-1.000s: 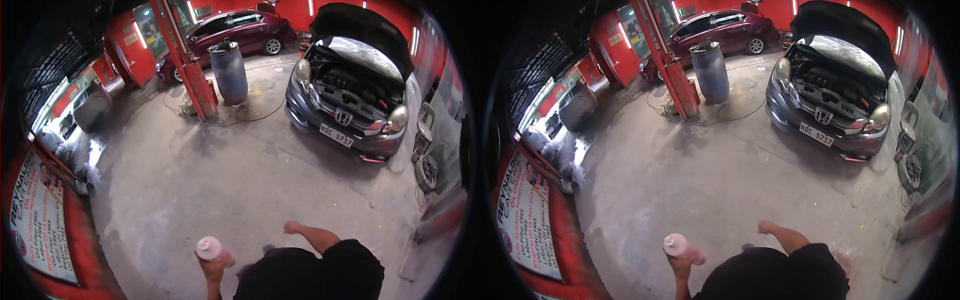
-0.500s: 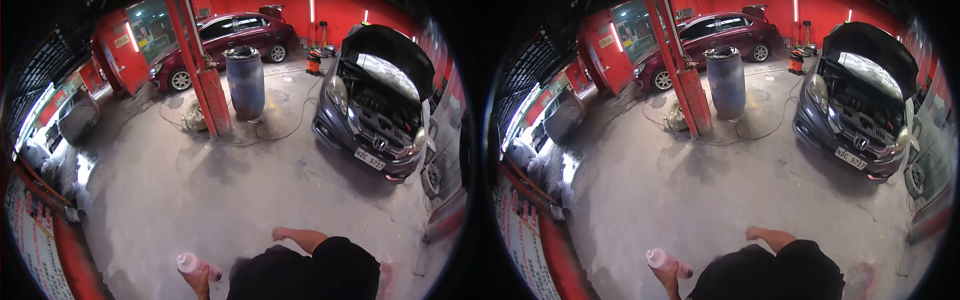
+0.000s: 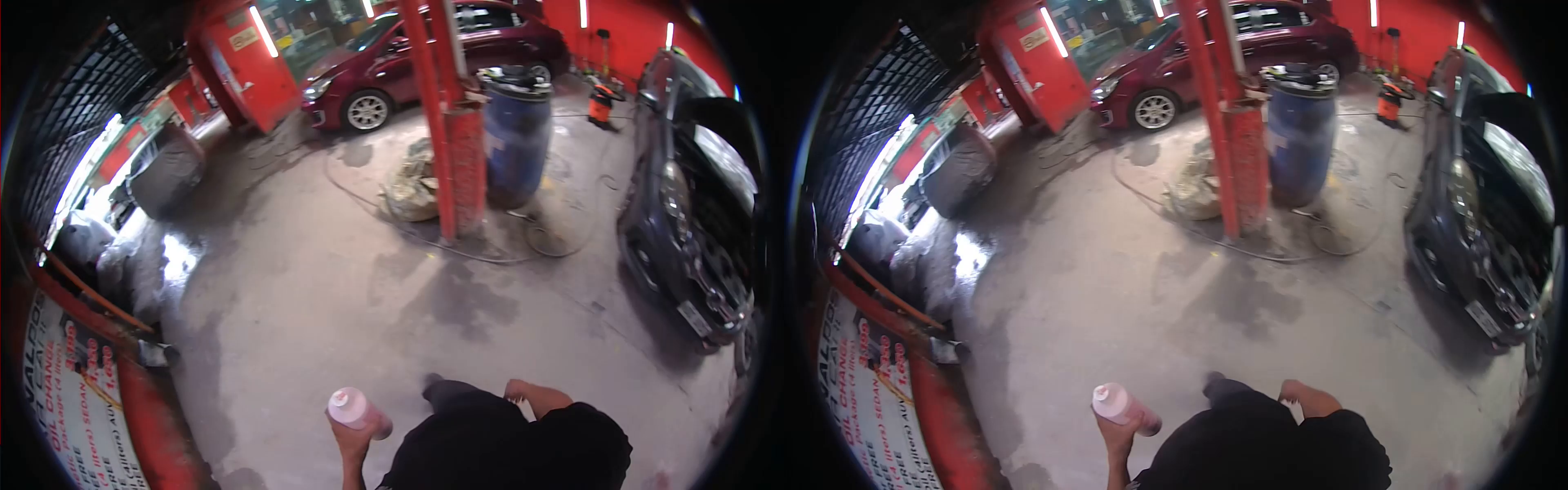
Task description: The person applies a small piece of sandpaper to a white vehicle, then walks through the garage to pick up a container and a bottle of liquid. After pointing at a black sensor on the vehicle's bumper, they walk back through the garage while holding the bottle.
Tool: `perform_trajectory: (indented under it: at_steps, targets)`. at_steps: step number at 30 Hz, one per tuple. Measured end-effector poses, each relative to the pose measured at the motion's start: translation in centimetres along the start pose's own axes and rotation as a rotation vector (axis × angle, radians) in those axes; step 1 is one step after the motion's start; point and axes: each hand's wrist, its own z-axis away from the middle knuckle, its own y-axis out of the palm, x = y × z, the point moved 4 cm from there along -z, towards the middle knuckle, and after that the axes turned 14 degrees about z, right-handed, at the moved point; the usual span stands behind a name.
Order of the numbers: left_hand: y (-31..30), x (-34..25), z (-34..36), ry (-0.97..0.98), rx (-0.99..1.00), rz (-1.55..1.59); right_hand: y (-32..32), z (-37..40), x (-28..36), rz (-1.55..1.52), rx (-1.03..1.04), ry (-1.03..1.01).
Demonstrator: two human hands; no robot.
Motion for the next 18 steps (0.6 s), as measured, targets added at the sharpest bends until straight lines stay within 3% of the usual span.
perform_trajectory:
  at_steps: [3, 4, 6, 7, 8, 10, 13, 15, 18]
  targets:
    - [-2.3, -1.5, -10.6, 0.021, -0.043, -0.131, -19.4, -5.9, 14.7, 0.554, -0.264, -0.265]
    - [-3.2, -2.4, -13.1, 0.019, -0.055, -0.102, -25.0, -5.2, 19.1, 0.582, -0.561, -0.392]
    - [-5.6, -2.7, -19.9, 0.008, -0.136, -0.066, -37.3, -6.9, 29.9, 0.523, -0.75, -0.518]
    - [-6.6, -2.4, -23.7, 0.013, -0.177, -0.047, -43.2, -3.2, 36.0, 0.382, -0.688, -0.528]
    - [-7.7, -1.6, -27.3, -0.01, -0.199, 0.007, -47.6, -4.6, 40.6, 0.42, -0.999, -0.749]
    - [-9.4, 1.0, -35.0, -0.007, -0.237, 0.004, -56.0, -1.3, 50.2, 0.221, -0.918, -0.781]
    - [-11.8, 5.6, -47.4, -0.005, -0.256, 0.004, -62.5, -6.9, 59.4, 0.05, -1.008, -0.838]
    - [-13.2, 6.3, -56.3, 0.044, -0.256, -0.116, -64.6, -10.5, 63.3, 0.132, -0.89, -0.781]
    - [-14.1, 6.0, -70.4, -0.053, -0.216, 0.04, -65.0, -20.6, 64.1, 0.578, -0.515, -0.595]
